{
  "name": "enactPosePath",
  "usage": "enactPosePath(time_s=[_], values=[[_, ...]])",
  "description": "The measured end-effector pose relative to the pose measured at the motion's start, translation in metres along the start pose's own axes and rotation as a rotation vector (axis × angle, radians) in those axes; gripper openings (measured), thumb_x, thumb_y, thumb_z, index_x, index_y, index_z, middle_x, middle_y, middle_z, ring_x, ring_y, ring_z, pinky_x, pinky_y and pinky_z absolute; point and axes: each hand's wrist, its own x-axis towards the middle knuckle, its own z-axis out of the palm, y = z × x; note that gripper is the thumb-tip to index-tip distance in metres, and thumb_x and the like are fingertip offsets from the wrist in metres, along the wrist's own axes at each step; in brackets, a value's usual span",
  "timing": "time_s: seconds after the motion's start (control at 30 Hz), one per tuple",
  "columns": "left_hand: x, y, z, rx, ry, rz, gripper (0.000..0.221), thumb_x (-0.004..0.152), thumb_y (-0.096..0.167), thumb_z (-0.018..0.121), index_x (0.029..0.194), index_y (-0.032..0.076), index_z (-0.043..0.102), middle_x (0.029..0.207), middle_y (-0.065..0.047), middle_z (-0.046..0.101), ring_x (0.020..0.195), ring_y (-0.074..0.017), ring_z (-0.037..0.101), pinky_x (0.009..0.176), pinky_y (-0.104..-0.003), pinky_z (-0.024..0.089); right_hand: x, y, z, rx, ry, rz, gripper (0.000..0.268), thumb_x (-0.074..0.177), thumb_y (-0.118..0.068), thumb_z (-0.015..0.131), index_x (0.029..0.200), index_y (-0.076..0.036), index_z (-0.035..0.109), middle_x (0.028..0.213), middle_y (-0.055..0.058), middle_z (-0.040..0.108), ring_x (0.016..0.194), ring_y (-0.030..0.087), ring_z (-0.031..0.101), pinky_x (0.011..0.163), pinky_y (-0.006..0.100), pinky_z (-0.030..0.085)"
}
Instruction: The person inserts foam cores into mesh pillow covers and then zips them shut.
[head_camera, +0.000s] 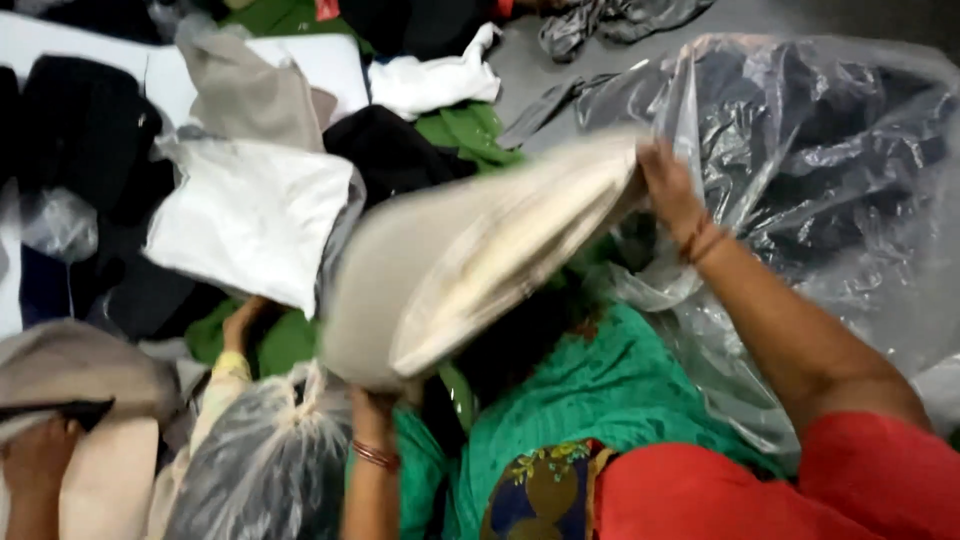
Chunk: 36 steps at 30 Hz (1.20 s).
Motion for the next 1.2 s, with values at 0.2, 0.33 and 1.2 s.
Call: enactPosePath(time_s=[0.2,0.33,1.2], values=[[-0.094,0.165,0.117,0.397,-0.084,0.48,0.093,0.099,0.076,0.035,0.156,0.003,0.043,0.154,-0.006,0.054,0.137,-0.0197,0.053,0.114,-0.033,0.042,0.055,-0.165,-0.044,-0.453,0.208,-0.557,0.037,0.125,-0.032,0.041,0.113,-0.003,0.061,0.102,0.022,0.063,0.091,0.045,0.061,0.081,0.052,0.05],[-0.125,0.182,0.142,0.258,-0.14,0.575,0.083,0.1,0.066,0.048,0.154,0.005,0.036,0.147,-0.004,0.052,0.131,-0.0177,0.052,0.112,-0.036,0.042,0.062,-0.1,-0.033,-0.564,0.094,-0.607,0.041,0.125,-0.03,0.037,0.117,0.003,0.059,0.1,0.022,0.061,0.088,0.043,0.061,0.077,0.051,0.05],[-0.183,0.273,0.273,1.89,-0.212,1.1,0.061,0.088,0.056,0.066,0.128,0.009,0.068,0.119,-0.016,0.067,0.106,-0.0362,0.061,0.088,-0.047,0.051,-0.072,-0.165,0.018,0.152,0.283,-0.489,0.044,0.116,-0.039,0.056,0.098,0.001,0.064,0.076,0.005,0.056,0.07,0.012,0.049,0.066,0.033,0.043]])
